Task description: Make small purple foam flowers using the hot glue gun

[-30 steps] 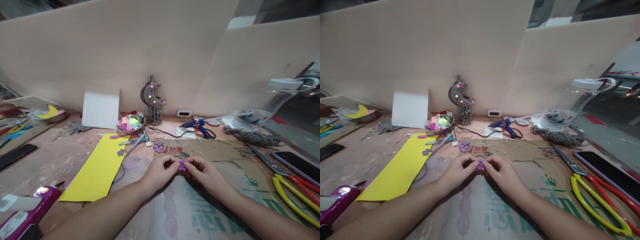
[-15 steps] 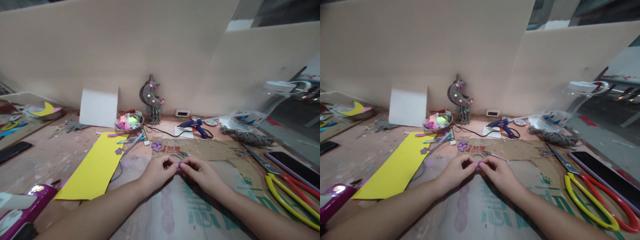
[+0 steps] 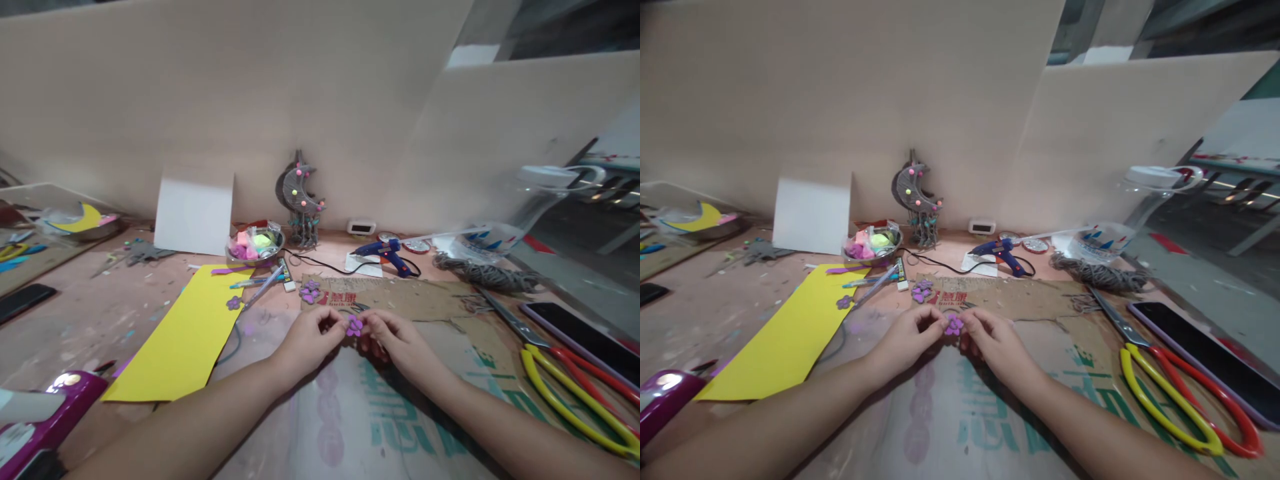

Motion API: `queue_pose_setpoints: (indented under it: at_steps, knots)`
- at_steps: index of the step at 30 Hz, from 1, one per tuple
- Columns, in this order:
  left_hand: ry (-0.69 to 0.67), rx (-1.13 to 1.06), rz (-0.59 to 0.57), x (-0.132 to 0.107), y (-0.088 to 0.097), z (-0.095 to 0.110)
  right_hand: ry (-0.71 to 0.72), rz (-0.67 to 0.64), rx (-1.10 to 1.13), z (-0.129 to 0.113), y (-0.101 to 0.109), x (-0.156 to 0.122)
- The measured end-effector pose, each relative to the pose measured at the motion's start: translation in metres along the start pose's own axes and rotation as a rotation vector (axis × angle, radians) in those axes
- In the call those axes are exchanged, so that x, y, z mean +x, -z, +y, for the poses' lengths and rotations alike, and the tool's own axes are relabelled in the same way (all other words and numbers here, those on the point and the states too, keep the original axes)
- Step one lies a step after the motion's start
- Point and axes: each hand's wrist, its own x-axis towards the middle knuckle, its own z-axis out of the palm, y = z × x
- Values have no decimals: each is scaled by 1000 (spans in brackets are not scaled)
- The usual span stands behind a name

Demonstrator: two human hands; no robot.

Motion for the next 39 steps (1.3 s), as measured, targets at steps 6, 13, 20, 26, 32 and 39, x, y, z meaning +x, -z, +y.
queue_pose_setpoints:
  at_steps: [6,13,20,26,32,39]
  knots:
    - [43,-25,0,1,-1,0,0,142,55,4,5,0]
    - [45,-31,-4,1,-2,-5,-36,92,43,3,1,1]
    - [9,3,-7,0,0,-1,-39,124,6,-4,1,1]
    - [-20,35,-19,0,0,0,-31,52,-65,2,-1,1]
    - [-30,44,-42,-1,0,1,33,57,-184,-1,-2,0]
    - [-23,17,-49,0,0,2,76,-6,-220,-5,-1,-2]
